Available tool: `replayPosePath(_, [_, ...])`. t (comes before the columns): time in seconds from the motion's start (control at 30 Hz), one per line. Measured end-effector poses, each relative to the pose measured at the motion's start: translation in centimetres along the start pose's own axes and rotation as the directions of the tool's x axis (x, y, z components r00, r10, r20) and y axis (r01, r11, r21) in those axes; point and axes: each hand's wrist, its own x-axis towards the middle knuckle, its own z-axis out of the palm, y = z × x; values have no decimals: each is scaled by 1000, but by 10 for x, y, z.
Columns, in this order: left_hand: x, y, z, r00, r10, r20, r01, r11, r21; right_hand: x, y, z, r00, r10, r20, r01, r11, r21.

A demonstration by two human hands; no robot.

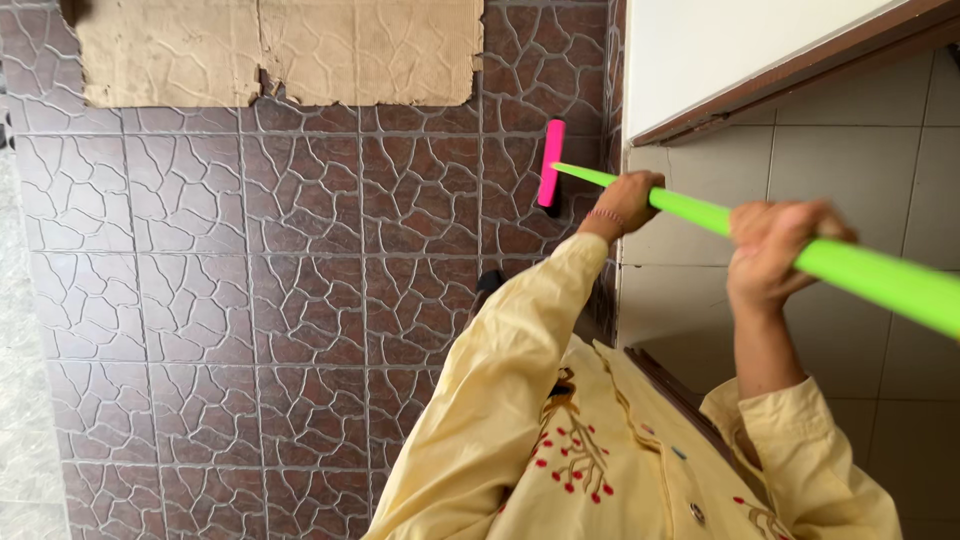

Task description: The person sweeps a tiled floor using a broom with a green handle and pink bristles. They move around a shoe rack and several pairs of shoes, sweeping debris across the floor.

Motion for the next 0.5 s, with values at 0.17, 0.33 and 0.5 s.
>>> replayPosePath(0.17, [6,-45,4,927,-259,270,196,951,239,-9,48,-21,963,178,-201,-160,982,105])
replayPosePath(0.33, [-81,-148,-41,975,-220,18,212,956,201,-66,87,42,949,313,-24,-297,920,256])
replayPosePath(0.5, [-172,-218,-109,904,-421,-73,424,863,275,-99,62,121,882,385,270,-432,890,142])
